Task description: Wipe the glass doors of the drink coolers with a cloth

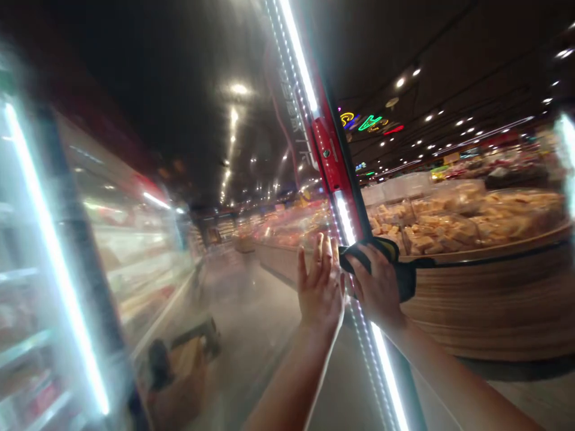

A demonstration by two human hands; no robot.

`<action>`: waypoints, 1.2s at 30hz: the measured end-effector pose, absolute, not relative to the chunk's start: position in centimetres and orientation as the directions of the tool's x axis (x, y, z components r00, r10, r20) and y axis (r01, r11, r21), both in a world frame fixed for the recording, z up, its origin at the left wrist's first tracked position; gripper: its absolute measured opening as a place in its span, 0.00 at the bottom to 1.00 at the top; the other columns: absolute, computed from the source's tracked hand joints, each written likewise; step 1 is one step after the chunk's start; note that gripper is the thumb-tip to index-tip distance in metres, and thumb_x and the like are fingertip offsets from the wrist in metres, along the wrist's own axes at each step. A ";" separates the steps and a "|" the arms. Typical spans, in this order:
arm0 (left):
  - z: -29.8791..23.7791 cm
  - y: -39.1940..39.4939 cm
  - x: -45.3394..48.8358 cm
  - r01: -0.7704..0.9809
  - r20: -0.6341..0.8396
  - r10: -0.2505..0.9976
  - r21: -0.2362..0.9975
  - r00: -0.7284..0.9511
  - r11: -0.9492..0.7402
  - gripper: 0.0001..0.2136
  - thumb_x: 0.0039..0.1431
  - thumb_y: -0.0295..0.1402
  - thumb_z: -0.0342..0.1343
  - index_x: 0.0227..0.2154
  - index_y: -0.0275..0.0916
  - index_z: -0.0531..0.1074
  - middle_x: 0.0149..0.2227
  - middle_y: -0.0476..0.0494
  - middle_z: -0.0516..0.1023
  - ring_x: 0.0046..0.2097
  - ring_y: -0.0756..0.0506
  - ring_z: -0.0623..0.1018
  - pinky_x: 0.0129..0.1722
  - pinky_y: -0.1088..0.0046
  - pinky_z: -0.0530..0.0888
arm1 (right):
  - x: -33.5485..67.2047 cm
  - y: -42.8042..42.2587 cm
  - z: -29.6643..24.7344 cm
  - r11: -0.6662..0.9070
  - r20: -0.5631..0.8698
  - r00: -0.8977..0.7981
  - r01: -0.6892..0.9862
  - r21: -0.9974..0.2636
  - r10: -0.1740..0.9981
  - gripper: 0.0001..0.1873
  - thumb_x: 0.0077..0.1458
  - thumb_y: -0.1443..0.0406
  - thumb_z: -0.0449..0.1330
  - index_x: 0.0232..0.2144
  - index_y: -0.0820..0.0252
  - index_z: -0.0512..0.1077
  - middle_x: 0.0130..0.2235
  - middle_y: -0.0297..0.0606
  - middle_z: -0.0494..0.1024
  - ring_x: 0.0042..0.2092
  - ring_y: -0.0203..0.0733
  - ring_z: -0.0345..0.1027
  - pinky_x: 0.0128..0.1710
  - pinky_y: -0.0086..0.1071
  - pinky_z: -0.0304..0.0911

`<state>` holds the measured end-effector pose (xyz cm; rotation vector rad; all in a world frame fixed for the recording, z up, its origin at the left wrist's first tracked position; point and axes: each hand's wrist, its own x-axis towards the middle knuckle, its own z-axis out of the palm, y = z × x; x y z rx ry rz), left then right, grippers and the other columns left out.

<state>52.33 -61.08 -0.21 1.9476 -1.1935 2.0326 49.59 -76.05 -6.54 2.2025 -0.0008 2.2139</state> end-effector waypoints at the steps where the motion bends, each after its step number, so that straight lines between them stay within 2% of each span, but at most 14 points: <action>1: 1.0 -61.6 52.4 -0.568 0.892 -0.405 -0.444 -0.203 -0.693 0.30 0.69 0.34 0.46 0.70 0.32 0.47 0.69 0.37 0.58 0.72 0.44 0.48 0.73 0.55 0.35 | 49.6 -76.0 -4.7 -1.000 1.000 -0.002 -0.018 0.009 0.009 0.22 0.65 0.62 0.53 0.60 0.52 0.68 0.65 0.47 0.64 0.67 0.59 0.55 0.63 0.54 0.58; 3: 3.7 -62.3 52.4 -0.594 0.911 -0.341 -0.411 -0.233 -0.692 0.29 0.68 0.32 0.45 0.69 0.30 0.48 0.68 0.37 0.60 0.72 0.44 0.49 0.73 0.54 0.37 | 49.6 -75.9 -1.1 -1.000 1.000 -0.016 -0.001 -0.009 -0.009 0.22 0.66 0.63 0.52 0.60 0.52 0.67 0.65 0.47 0.63 0.67 0.58 0.55 0.64 0.55 0.57; 5: 6.8 -62.4 52.4 -0.607 0.922 -0.297 -0.387 -0.248 -0.694 0.28 0.68 0.28 0.43 0.69 0.29 0.48 0.68 0.37 0.60 0.72 0.43 0.50 0.73 0.54 0.38 | 49.7 -75.8 2.3 -0.995 0.989 -0.116 0.056 -0.084 -0.090 0.23 0.67 0.63 0.50 0.63 0.51 0.64 0.65 0.47 0.63 0.65 0.56 0.58 0.63 0.55 0.58; 7: 9.8 -62.1 52.3 -0.616 0.925 -0.283 -0.379 -0.253 -0.690 0.29 0.67 0.26 0.43 0.69 0.29 0.48 0.68 0.38 0.60 0.72 0.44 0.51 0.73 0.55 0.38 | 49.7 -75.5 5.6 -0.977 0.950 -0.239 0.127 -0.174 -0.200 0.26 0.67 0.64 0.48 0.66 0.50 0.59 0.64 0.47 0.62 0.65 0.54 0.59 0.63 0.55 0.58; 9: 12.7 -61.7 52.2 -0.634 0.929 -0.285 -0.368 -0.234 -0.680 0.29 0.67 0.26 0.43 0.70 0.31 0.47 0.69 0.38 0.58 0.72 0.44 0.50 0.73 0.55 0.38 | 49.6 -75.1 8.8 -0.968 0.944 -0.237 0.156 -0.197 -0.230 0.28 0.67 0.64 0.49 0.68 0.49 0.55 0.66 0.47 0.60 0.66 0.54 0.57 0.64 0.55 0.58; 12: 16.7 -61.1 52.1 -0.650 0.929 -0.294 -0.367 -0.223 -0.665 0.30 0.68 0.29 0.44 0.70 0.33 0.45 0.70 0.39 0.56 0.72 0.44 0.48 0.73 0.54 0.37 | 49.1 -74.4 13.8 -0.979 0.986 -0.077 0.148 -0.137 -0.150 0.28 0.68 0.64 0.49 0.67 0.44 0.56 0.69 0.42 0.54 0.69 0.52 0.53 0.66 0.52 0.57; 14: 19.4 -60.8 52.1 -0.645 0.924 -0.298 -0.381 -0.239 -0.662 0.30 0.68 0.30 0.44 0.70 0.34 0.44 0.70 0.39 0.56 0.72 0.44 0.48 0.73 0.53 0.37 | 48.7 -74.1 17.3 -0.980 0.991 -0.040 0.155 -0.123 -0.130 0.28 0.68 0.65 0.48 0.67 0.44 0.56 0.70 0.41 0.53 0.69 0.51 0.52 0.67 0.50 0.56; 19: 27.8 -59.5 52.1 -0.639 0.916 -0.314 -0.400 -0.251 -0.657 0.30 0.68 0.33 0.46 0.70 0.33 0.46 0.70 0.37 0.56 0.72 0.43 0.49 0.73 0.54 0.39 | 48.5 -74.1 27.2 -0.984 0.997 -0.014 0.161 -0.075 -0.078 0.27 0.68 0.65 0.48 0.67 0.45 0.57 0.69 0.43 0.55 0.69 0.53 0.52 0.67 0.52 0.56; 24: 37.5 -56.8 52.3 -0.590 0.853 -0.447 -0.513 -0.268 -0.624 0.33 0.65 0.34 0.51 0.69 0.31 0.48 0.70 0.37 0.56 0.72 0.40 0.49 0.73 0.51 0.38 | 49.2 -73.9 37.9 -0.989 0.999 0.027 0.144 -0.023 -0.019 0.28 0.67 0.66 0.47 0.68 0.48 0.57 0.71 0.42 0.53 0.72 0.51 0.44 0.68 0.54 0.53; 28: 44.3 -55.4 51.7 -0.551 0.787 -0.560 -0.596 -0.259 -0.583 0.34 0.63 0.36 0.53 0.69 0.35 0.49 0.71 0.39 0.53 0.73 0.39 0.47 0.72 0.48 0.46 | 49.1 -74.4 45.1 -0.986 0.997 0.074 0.165 -0.001 0.011 0.26 0.68 0.64 0.48 0.66 0.50 0.60 0.72 0.41 0.52 0.72 0.50 0.43 0.68 0.51 0.53; 32: 49.4 -55.8 50.5 -0.534 0.778 -0.587 -0.601 -0.224 -0.594 0.34 0.65 0.39 0.52 0.70 0.35 0.48 0.72 0.38 0.51 0.73 0.38 0.48 0.71 0.47 0.50 | 48.8 -75.2 51.0 -0.975 0.994 0.080 0.216 0.055 0.074 0.26 0.67 0.63 0.49 0.66 0.50 0.60 0.72 0.38 0.51 0.72 0.49 0.42 0.69 0.50 0.52; 36: 52.9 -57.5 49.9 -0.514 0.790 -0.583 -0.585 -0.187 -0.627 0.34 0.65 0.40 0.52 0.70 0.36 0.48 0.72 0.40 0.50 0.73 0.38 0.49 0.71 0.48 0.51 | 49.0 -76.1 56.7 -0.950 0.991 0.049 0.294 0.106 0.126 0.27 0.65 0.67 0.51 0.65 0.49 0.62 0.72 0.35 0.51 0.72 0.48 0.41 0.69 0.49 0.51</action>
